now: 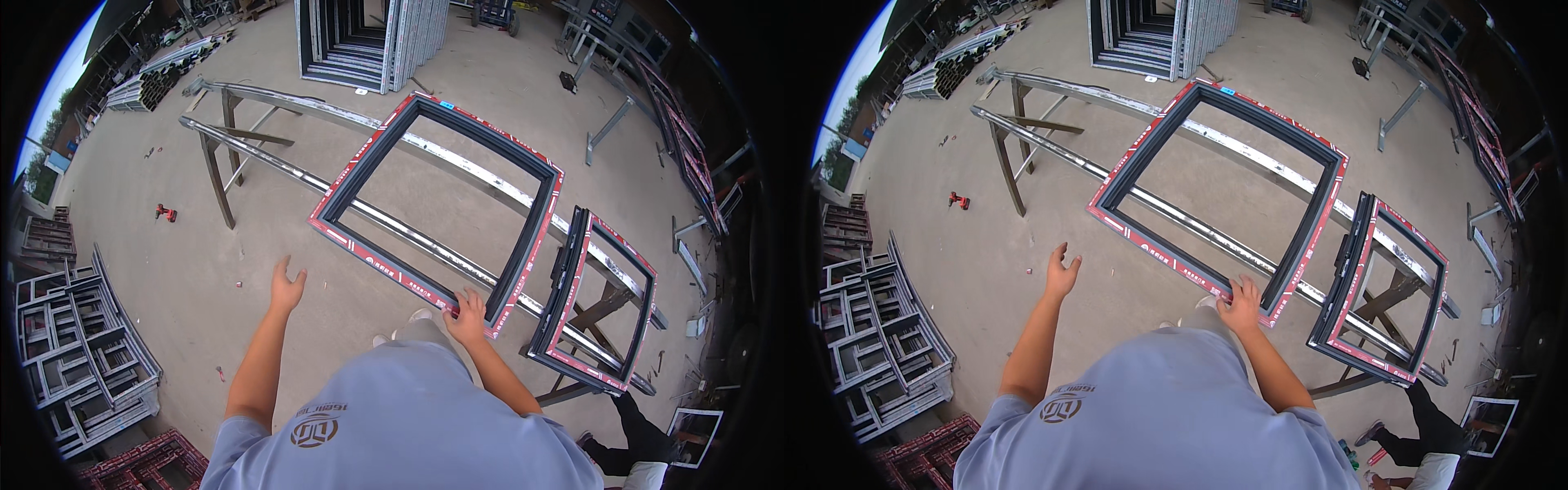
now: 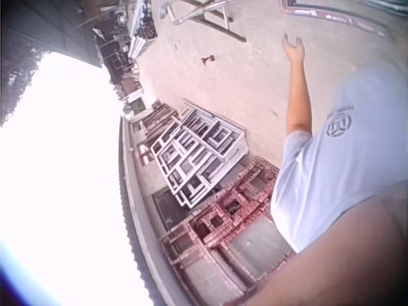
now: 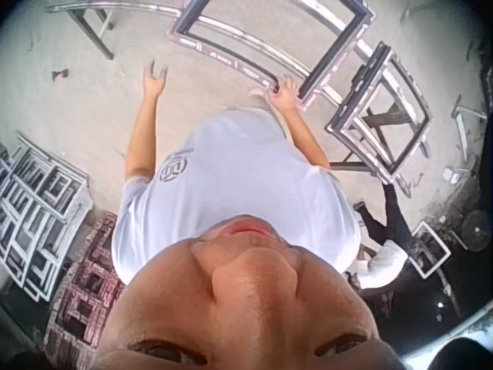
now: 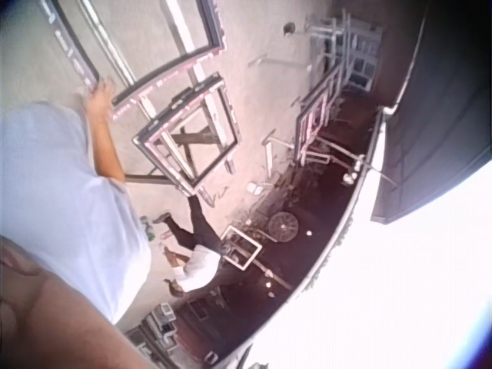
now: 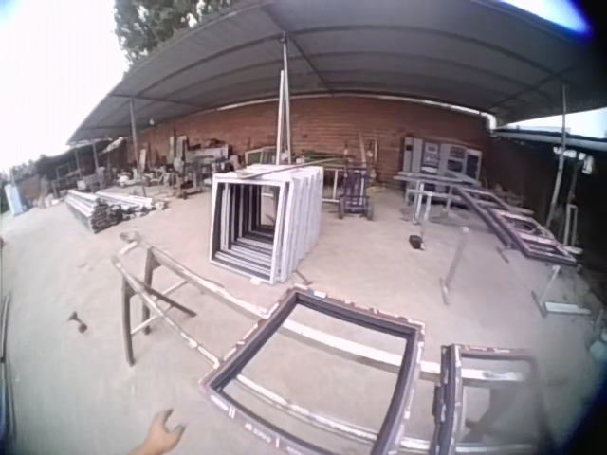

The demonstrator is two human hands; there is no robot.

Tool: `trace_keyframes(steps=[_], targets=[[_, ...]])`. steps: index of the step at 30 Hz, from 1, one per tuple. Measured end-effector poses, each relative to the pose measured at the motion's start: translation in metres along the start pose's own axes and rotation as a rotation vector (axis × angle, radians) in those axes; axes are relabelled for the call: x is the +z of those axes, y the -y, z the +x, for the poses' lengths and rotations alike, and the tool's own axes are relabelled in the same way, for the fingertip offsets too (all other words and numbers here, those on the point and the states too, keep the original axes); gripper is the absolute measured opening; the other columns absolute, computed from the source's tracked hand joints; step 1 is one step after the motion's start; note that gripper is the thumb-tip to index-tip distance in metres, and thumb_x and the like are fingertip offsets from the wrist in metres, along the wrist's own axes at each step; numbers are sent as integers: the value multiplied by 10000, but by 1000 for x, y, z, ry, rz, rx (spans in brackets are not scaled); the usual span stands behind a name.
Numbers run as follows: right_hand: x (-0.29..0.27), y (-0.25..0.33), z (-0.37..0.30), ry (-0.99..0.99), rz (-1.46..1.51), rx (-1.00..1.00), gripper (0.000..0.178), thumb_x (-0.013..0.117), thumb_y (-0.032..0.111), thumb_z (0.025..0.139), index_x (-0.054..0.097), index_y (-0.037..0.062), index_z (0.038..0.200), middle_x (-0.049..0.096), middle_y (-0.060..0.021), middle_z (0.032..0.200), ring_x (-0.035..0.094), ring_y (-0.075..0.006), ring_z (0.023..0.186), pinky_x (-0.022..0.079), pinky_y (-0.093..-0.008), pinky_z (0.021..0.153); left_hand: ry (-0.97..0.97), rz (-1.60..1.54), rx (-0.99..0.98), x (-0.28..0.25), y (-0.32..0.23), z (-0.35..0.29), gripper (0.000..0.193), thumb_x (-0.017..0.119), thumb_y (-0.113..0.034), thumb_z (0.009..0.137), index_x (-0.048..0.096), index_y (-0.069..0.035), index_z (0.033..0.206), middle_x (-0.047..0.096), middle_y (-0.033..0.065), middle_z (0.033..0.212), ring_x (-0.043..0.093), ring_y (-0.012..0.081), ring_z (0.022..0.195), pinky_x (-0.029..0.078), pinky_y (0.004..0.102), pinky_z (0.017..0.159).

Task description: The person installs a black rubber seal onto a window frame by hand, pressing it into the groove along each side. They adjust the frame's position and work with a coworker to align and secure the seal around the perimeter.

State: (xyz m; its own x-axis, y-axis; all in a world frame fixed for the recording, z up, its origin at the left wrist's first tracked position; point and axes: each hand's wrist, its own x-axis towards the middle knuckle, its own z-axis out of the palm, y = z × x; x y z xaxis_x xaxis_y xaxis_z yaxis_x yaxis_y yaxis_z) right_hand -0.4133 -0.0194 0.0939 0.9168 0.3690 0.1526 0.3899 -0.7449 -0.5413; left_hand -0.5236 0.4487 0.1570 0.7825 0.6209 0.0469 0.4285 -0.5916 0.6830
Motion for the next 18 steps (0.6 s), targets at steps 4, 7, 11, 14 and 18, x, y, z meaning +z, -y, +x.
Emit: trace_keyframes(steps=[4,7,11,14,18], targets=[[30,39,24,72,39,-76,691,817,420,756,649,1,1279,542,-211,1376,475,-385,1308,350,-503,1116,62,-26,-89,-1,11,25,600,759,-244,890,567,33,1386,615,249,1352,608,371,1242,488,456,1055],[52,58,57,117,85,-133,728,841,457,726,653,15,1274,573,-176,1305,508,-367,1240,367,-486,1090,112,-1,-39,-13,6,43,589,761,-247,894,575,25,1382,630,243,1337,622,366,1224,496,456,1046],[79,82,102,174,108,-152,684,859,402,701,661,37,1244,586,-138,1172,537,-338,1147,404,-459,1038,185,124,55,-37,1,91,565,743,-248,916,575,1,1394,627,234,1351,618,369,1238,494,450,1054],[99,98,122,245,101,-128,659,861,351,688,663,51,1240,578,-130,1143,535,-328,1145,416,-453,1017,207,54,-20,-38,5,135,561,731,-243,927,566,-6,1408,624,232,1364,620,369,1240,496,449,1052],[119,116,133,290,100,-52,662,862,312,676,657,67,1257,564,-125,1150,531,-323,1147,423,-450,1006,332,-85,-119,-12,11,207,566,719,-237,938,550,1,1423,620,237,1376,624,351,1241,502,437,1040]])
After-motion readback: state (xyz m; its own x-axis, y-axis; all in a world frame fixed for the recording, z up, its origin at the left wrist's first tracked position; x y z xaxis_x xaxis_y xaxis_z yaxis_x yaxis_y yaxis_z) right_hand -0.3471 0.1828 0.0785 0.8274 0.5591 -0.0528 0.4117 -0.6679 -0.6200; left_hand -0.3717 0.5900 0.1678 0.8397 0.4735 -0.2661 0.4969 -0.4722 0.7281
